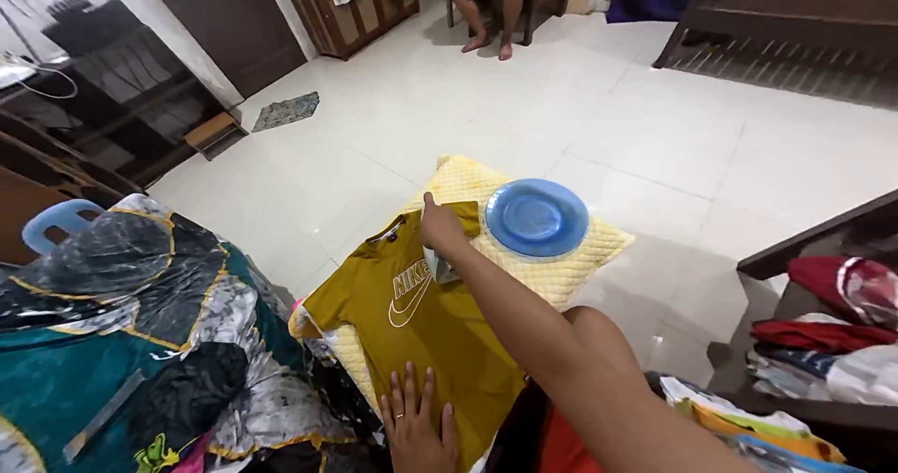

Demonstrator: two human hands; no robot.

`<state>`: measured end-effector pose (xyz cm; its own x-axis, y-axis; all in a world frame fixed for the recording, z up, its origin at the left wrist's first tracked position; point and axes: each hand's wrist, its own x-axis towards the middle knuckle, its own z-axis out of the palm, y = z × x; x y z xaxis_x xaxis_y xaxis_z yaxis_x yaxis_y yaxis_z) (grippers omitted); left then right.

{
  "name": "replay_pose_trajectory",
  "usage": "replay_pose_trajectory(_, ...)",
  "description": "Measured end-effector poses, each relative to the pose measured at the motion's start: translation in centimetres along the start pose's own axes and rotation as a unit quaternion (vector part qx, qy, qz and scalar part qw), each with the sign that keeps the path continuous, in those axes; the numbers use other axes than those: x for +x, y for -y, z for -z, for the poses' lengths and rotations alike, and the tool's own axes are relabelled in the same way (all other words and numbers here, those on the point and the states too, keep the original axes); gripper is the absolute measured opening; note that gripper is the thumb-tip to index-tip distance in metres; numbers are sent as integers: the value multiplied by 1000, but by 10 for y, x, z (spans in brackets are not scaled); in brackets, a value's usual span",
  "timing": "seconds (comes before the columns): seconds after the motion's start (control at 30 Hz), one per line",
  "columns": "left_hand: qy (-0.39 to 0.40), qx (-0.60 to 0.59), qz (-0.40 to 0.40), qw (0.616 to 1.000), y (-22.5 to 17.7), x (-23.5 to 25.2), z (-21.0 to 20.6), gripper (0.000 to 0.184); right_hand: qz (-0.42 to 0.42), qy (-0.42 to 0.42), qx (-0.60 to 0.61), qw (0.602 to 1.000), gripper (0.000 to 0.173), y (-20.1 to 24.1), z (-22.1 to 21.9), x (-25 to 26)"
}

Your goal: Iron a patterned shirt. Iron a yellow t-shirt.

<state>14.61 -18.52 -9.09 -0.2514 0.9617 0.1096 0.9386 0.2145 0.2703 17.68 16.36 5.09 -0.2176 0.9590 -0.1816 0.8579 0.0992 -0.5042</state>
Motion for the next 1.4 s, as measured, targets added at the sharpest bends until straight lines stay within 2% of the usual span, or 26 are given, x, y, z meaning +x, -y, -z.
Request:
replay_pose_trajectory(0.1,-14,-10,-4,1000,-1,-1,-1,62,-19,24,-13,999,93,-15,-1,-47)
replay_pose_trajectory(0.23,-17,-15,-8,1000,-1,1,-1,61,-62,63,-23,996,92,-20,9,-78)
replay_pose_trajectory(0.3,-22,-14,-10,1000,0,1,-3,62,-64,66,-7,996,90,-17,13,-65)
replay_pose_trajectory(0.4,-23,-1,-7,1000,1,0,-4,62,-59,21,16,998,85,-7,10,-24)
replay_pose_trajectory(0.57,-32,4,5,999,-4,0,-3,61,-70,1,1,998,95,3,19,26)
replay_pose_trajectory(0.83,-23,-12,19,999,-4,-1,-3,60,-85,-1,-18,996,87,-20,19,-22)
replay_pose_trajectory(1.03,-30,-6,14,999,-3,0,-3,62,-105,-7,-25,994,94,-14,36,33)
replay_pose_trajectory(1.13,-27,-5,20,999,-5,-1,-2,61,-96,-13,-44,994,97,-13,29,37)
replay_pose_trajectory(1.23,-22,-15,32,999,-8,-1,-1,61,-84,-25,-55,995,93,-13,17,16)
replay_pose_trajectory(1.4,1,-15,54,998,-16,1,8,59,-69,12,-92,993,88,-15,14,-28)
